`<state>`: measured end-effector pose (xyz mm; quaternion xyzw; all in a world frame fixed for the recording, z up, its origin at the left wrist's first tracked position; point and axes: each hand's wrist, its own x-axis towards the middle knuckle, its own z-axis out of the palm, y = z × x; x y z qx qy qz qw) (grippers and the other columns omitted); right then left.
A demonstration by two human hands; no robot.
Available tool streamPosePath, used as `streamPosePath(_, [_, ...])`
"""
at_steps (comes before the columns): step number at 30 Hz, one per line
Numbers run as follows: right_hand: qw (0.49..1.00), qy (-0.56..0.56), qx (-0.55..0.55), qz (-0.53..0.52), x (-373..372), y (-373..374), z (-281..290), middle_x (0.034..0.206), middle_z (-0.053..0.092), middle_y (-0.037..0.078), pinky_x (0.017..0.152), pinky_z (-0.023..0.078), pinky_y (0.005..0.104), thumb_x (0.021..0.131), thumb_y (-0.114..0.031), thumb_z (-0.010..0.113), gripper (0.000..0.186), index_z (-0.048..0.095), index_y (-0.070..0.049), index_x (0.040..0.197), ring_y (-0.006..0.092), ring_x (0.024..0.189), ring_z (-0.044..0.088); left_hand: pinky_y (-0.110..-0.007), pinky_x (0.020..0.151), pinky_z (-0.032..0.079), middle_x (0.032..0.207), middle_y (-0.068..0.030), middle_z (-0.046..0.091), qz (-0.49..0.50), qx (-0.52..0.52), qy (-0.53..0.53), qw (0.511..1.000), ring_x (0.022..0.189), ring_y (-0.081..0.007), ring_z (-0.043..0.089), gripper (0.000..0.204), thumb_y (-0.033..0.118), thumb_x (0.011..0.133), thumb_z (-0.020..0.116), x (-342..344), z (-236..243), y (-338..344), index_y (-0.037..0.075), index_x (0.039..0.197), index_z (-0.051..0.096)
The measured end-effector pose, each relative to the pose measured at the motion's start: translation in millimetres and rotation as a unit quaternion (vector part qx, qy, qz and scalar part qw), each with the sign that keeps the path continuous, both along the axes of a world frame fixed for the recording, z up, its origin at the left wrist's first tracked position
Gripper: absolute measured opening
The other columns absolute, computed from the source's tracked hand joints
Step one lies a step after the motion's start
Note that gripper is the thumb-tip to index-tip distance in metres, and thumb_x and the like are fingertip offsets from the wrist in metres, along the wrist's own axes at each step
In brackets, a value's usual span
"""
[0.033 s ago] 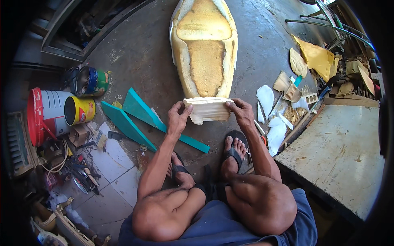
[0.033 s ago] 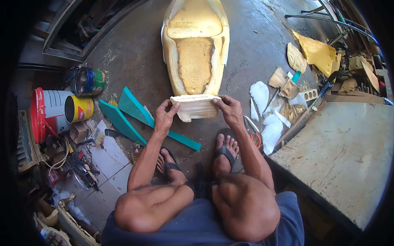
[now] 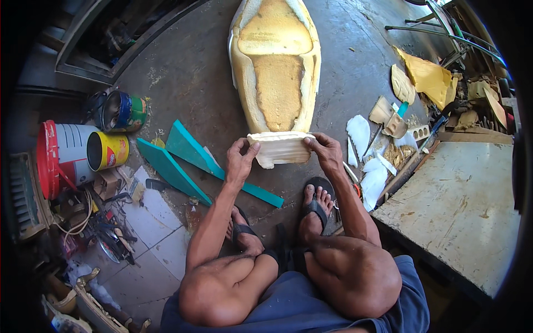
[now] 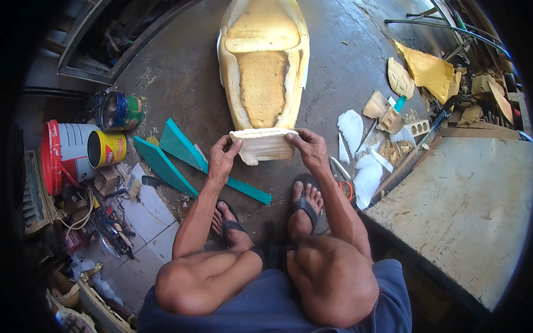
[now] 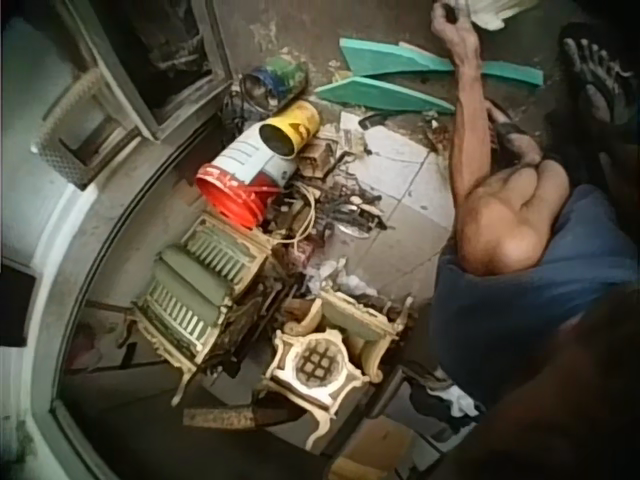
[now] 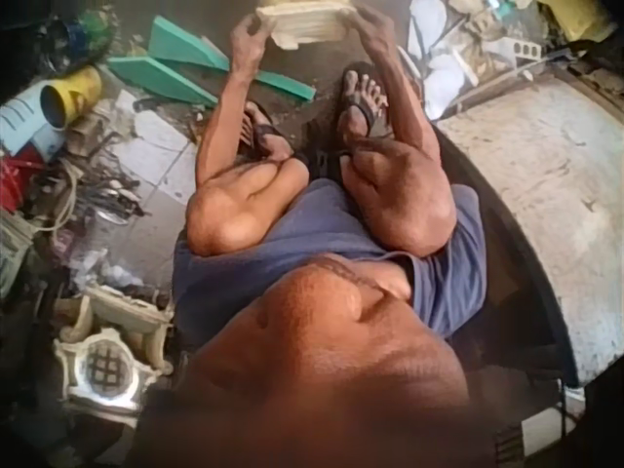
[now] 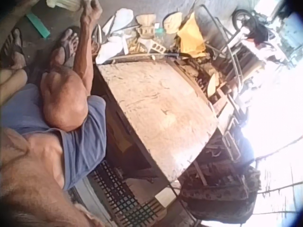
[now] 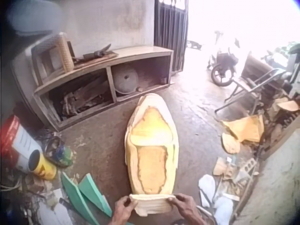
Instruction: The person applies adhesive from a bottle to pieces of foam and the surface of a motorcycle seat foam base, then presses and fits the foam pieces onto the base using their hands and cuts the foam with shears.
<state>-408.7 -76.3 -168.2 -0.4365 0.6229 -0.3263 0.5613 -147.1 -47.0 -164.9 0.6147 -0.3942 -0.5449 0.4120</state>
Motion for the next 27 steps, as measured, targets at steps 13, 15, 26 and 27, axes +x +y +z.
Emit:
streamPosePath(13, [0.972, 0.130, -0.180, -0.076, 38, 18, -18, 0.101, 0.069, 0.011, 0.079, 0.054, 0.0324, 0.088, -0.030, 0.078, 0.052, 0.061, -0.001, 0.128, 0.0188, 0.088, 0.067, -0.041, 0.073, 0.049, 0.090, -0.0123, 0.060, 0.064, -0.085, -0.161, 0.981, 0.081, -0.0252, 0.060, 0.039, 0.036, 0.095, 0.070, -10, -30, 4, -0.003, 0.098, 0.066])
streamPosePath(15, [0.951, 0.231, -0.179, -0.098, 39, 19, -10, 0.117, 0.057, 0.015, 0.079, 0.053, 0.0357, 0.084, -0.032, 0.082, 0.079, 0.042, 0.000, 0.145, 0.0218, 0.095, 0.063, -0.040, 0.073, 0.050, 0.095, -0.0133, 0.059, 0.069, -0.085, -0.180, 0.978, 0.085, -0.0249, 0.060, 0.039, 0.035, 0.095, 0.071, -16, -27, 5, -0.004, 0.100, 0.065])
streamPosePath(26, [0.976, 0.138, -0.080, -0.149, 33, 11, -2, 0.124, 0.053, 0.021, 0.089, 0.052, 0.0409, 0.098, -0.044, 0.061, 0.070, 0.039, 0.003, 0.145, 0.0286, 0.103, 0.062, -0.037, 0.078, 0.057, 0.125, -0.0185, 0.047, 0.189, -0.102, -0.196, 0.957, 0.098, -0.0280, 0.064, 0.050, 0.025, 0.096, 0.070, -35, -7, 11, -0.004, 0.128, 0.044])
streamPosePath(27, [0.977, 0.133, -0.081, -0.143, 35, 10, -1, 0.124, 0.053, 0.021, 0.090, 0.052, 0.0411, 0.098, -0.044, 0.061, 0.070, 0.039, 0.004, 0.145, 0.0290, 0.104, 0.062, -0.036, 0.080, 0.055, 0.123, -0.0168, 0.050, 0.167, -0.047, -0.162, 0.972, 0.095, -0.0260, 0.064, 0.047, 0.027, 0.097, 0.069, -21, -7, 8, -0.003, 0.126, 0.046])
